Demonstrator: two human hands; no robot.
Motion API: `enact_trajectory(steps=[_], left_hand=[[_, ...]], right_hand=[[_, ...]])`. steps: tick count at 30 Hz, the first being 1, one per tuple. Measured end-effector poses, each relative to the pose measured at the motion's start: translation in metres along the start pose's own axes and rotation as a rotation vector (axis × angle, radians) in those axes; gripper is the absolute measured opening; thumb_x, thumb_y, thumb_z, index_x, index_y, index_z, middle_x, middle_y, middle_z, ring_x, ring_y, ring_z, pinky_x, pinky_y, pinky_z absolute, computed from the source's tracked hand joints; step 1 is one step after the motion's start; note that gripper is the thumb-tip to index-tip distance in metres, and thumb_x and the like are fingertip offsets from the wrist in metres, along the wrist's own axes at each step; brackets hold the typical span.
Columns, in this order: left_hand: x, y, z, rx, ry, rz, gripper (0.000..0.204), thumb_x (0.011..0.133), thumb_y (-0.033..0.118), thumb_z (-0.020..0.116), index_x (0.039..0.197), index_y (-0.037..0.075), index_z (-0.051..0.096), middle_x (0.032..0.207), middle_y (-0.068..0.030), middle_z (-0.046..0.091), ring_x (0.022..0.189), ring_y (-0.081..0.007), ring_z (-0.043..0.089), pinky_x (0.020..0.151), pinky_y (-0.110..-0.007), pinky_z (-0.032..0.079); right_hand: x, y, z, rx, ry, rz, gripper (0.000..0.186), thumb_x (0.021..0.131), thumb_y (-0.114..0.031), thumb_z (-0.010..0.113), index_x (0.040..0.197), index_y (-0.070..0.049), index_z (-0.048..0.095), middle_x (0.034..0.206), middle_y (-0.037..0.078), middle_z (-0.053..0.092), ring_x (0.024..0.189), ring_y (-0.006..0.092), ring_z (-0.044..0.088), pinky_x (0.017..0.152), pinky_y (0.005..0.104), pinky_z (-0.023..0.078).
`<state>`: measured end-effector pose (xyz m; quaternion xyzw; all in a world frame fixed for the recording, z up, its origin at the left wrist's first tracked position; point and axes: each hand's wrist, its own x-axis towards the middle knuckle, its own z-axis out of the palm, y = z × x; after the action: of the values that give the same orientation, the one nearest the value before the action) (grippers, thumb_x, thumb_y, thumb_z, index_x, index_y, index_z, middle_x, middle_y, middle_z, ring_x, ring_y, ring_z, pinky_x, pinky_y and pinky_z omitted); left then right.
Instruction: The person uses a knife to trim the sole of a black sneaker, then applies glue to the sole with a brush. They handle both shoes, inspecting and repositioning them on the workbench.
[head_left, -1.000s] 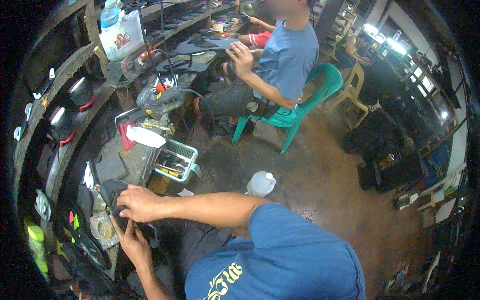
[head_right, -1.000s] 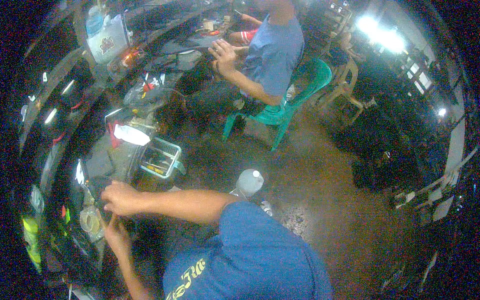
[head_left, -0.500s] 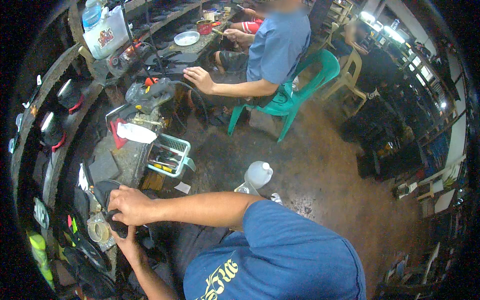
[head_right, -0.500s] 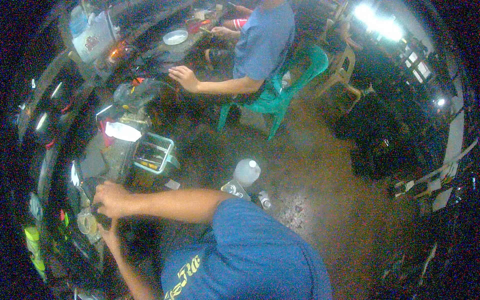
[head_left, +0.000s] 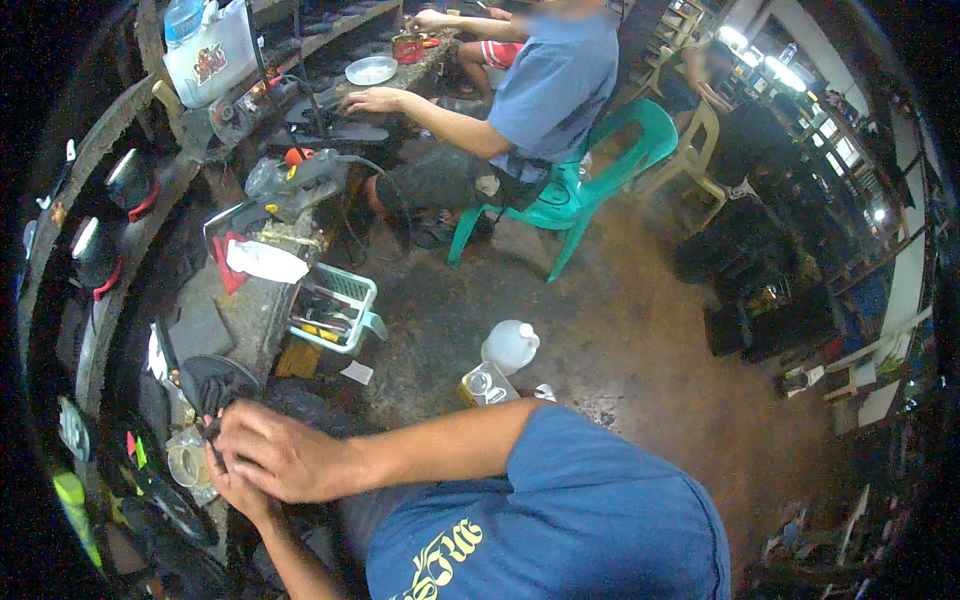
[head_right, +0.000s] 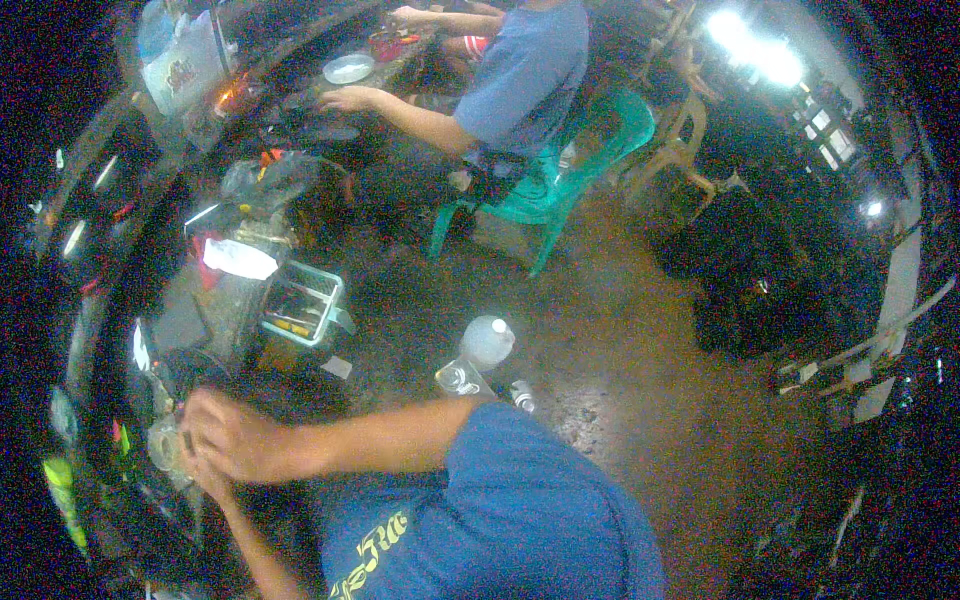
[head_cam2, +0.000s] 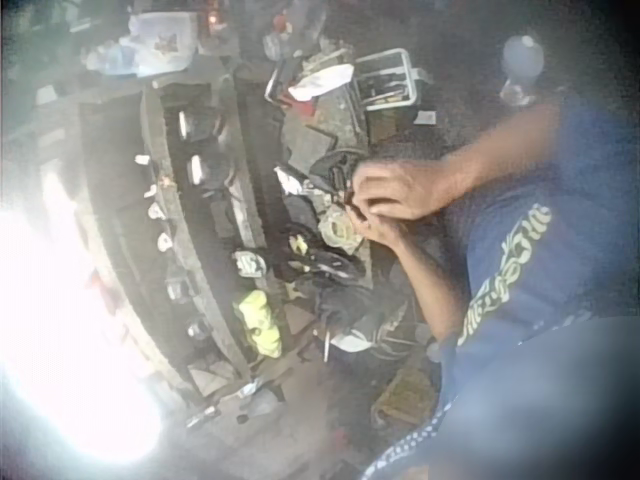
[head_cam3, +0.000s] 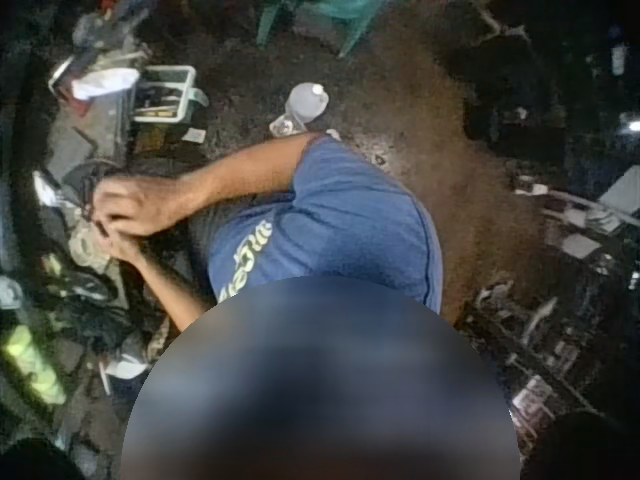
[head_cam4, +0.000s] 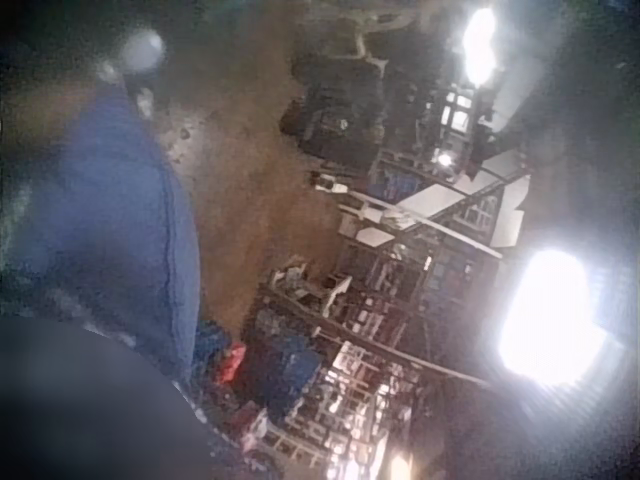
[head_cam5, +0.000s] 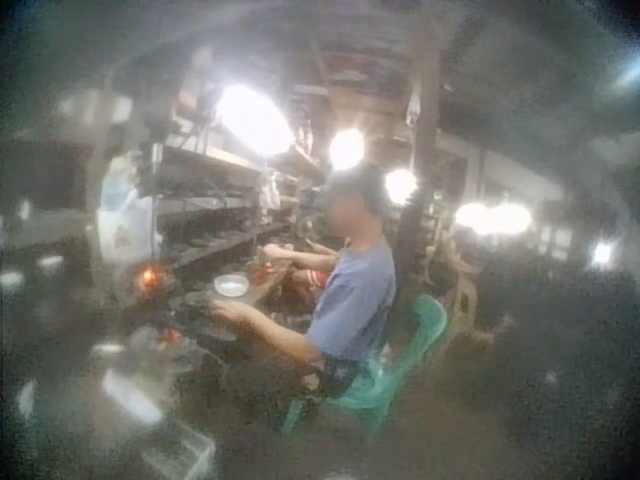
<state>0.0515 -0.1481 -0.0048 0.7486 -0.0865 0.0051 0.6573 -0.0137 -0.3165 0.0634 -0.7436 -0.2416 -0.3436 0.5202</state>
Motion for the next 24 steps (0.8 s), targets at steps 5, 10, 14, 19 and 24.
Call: enact_trajectory(steps=[5,10,14,19,24], left_hand=[[0.002,0.019,0.021,0.031,0.101,0.022,0.024,0.102,0.021,0.057,0.11,-0.001,0.064,0.1,-0.0049,0.065,0.089,-0.0141,0.058,0.083,-0.03,0.046],[-0.001,0.048,0.042,-0.095,0.192,-0.056,0.023,0.102,0.022,0.058,0.105,0.0,0.066,0.095,-0.0025,0.065,0.085,-0.0127,0.056,0.078,-0.029,0.045],[-0.001,0.048,0.041,-0.085,0.134,-0.034,0.024,0.102,0.021,0.058,0.108,-0.001,0.066,0.098,-0.0035,0.066,0.086,-0.0122,0.056,0.079,-0.028,0.046],[-0.001,0.044,0.041,0.017,0.186,0.014,0.03,0.102,0.018,0.058,0.12,-0.004,0.065,0.107,-0.0061,0.068,0.093,-0.0122,0.058,0.086,-0.028,0.046],[-0.002,0.034,0.041,-0.275,0.12,-0.069,0.034,0.102,0.017,0.057,0.127,-0.006,0.062,0.117,-0.0098,0.067,0.103,-0.0153,0.06,0.094,-0.03,0.046]], right_hand=[[-0.029,-0.002,0.01,-0.118,-0.311,0.409,0.059,0.093,-0.011,0.055,0.141,0.015,0.032,0.146,0.034,0.036,0.139,0.0463,0.035,0.119,0.0473,0.029],[-0.027,0.022,0.02,-0.168,-0.448,0.413,0.056,0.095,-0.01,0.05,0.139,0.018,0.032,0.14,0.04,0.04,0.136,0.0469,0.039,0.115,0.0497,0.032],[-0.013,0.025,0.009,-0.172,-0.625,0.528,0.035,0.087,-0.005,0.055,0.114,0.017,0.054,0.12,0.039,0.056,0.114,0.0477,0.057,0.098,0.0508,0.047],[0.0,0.03,0.017,-0.375,-0.648,0.354,0.012,0.077,-0.004,0.061,0.076,0.007,0.067,0.08,0.027,0.067,0.079,0.0418,0.069,0.071,0.0482,0.057],[0.016,0.051,0.023,-0.519,-0.521,0.387,0.014,0.079,-0.01,0.063,0.076,0.002,0.069,0.079,0.025,0.069,0.076,0.0392,0.071,0.067,0.0495,0.057]])
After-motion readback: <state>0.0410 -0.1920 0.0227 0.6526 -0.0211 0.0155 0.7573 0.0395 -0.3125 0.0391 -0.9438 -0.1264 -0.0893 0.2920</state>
